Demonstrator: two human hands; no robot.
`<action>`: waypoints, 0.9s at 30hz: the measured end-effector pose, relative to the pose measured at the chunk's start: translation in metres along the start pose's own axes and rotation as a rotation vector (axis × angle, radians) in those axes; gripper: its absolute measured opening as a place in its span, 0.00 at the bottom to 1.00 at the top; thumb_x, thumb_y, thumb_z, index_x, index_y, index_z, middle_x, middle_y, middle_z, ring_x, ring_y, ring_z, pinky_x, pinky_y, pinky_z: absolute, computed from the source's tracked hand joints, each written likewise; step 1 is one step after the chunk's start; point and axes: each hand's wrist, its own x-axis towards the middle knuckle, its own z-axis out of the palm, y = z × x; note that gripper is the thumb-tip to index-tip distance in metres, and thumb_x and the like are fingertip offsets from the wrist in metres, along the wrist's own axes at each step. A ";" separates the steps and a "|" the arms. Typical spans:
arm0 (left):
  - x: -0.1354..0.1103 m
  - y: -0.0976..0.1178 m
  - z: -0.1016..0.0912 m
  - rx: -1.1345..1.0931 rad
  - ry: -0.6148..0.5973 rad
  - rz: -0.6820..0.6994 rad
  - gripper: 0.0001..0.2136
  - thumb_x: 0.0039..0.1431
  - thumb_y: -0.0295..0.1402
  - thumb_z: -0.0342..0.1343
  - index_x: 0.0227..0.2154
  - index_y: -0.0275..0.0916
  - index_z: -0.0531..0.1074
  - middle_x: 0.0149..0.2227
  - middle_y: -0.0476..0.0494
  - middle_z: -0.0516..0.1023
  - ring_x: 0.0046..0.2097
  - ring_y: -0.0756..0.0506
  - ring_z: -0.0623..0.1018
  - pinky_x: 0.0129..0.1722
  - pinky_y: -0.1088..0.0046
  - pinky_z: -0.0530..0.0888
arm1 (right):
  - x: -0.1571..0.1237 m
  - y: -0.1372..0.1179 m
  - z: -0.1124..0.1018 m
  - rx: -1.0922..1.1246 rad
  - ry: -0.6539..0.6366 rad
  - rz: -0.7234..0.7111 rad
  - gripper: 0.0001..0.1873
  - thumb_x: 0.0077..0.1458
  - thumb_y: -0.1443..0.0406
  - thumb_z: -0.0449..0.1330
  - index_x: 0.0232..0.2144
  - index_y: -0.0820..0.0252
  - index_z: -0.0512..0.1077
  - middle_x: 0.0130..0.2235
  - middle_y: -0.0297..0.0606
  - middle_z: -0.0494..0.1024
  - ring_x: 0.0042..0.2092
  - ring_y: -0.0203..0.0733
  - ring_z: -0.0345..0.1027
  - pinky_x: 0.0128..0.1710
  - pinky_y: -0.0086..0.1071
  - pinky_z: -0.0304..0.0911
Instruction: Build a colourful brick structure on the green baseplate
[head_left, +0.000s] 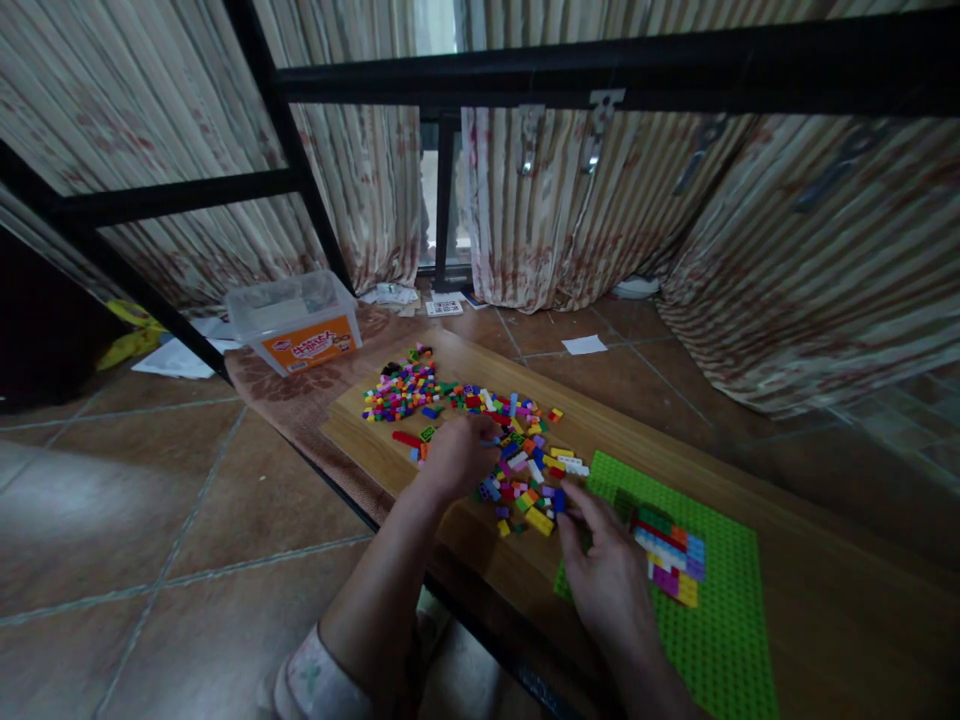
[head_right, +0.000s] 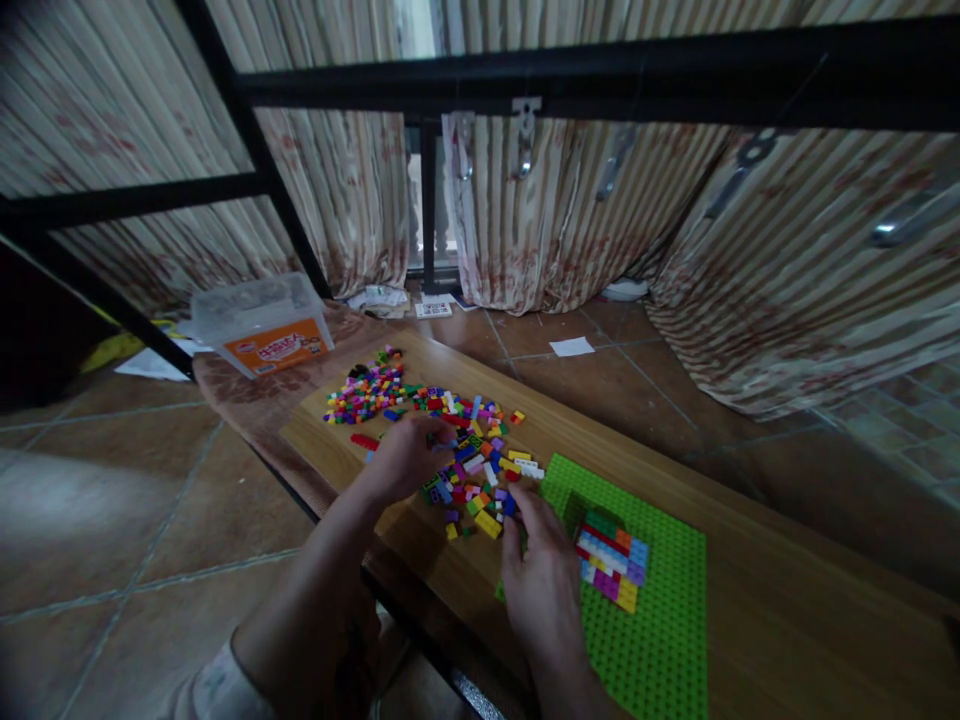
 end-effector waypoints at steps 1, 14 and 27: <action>-0.002 0.003 0.003 0.072 0.000 0.010 0.11 0.47 0.27 0.57 0.35 0.40 0.79 0.34 0.44 0.80 0.36 0.43 0.77 0.38 0.70 0.71 | 0.000 -0.001 0.000 0.004 0.012 -0.016 0.19 0.59 0.66 0.51 0.51 0.57 0.71 0.49 0.42 0.77 0.48 0.45 0.73 0.49 0.43 0.69; 0.001 0.007 0.009 0.328 0.076 0.062 0.10 0.58 0.27 0.50 0.30 0.40 0.77 0.34 0.40 0.77 0.40 0.42 0.77 0.40 0.69 0.71 | 0.003 -0.006 -0.006 0.050 0.070 -0.093 0.14 0.61 0.66 0.51 0.44 0.55 0.74 0.46 0.40 0.78 0.48 0.43 0.72 0.49 0.40 0.68; 0.015 0.015 0.034 0.410 0.062 0.240 0.19 0.53 0.23 0.51 0.46 0.44 0.76 0.43 0.39 0.73 0.45 0.40 0.73 0.46 0.67 0.70 | -0.001 -0.013 -0.019 0.090 0.060 -0.087 0.14 0.61 0.69 0.50 0.44 0.56 0.74 0.46 0.39 0.77 0.48 0.39 0.72 0.49 0.33 0.68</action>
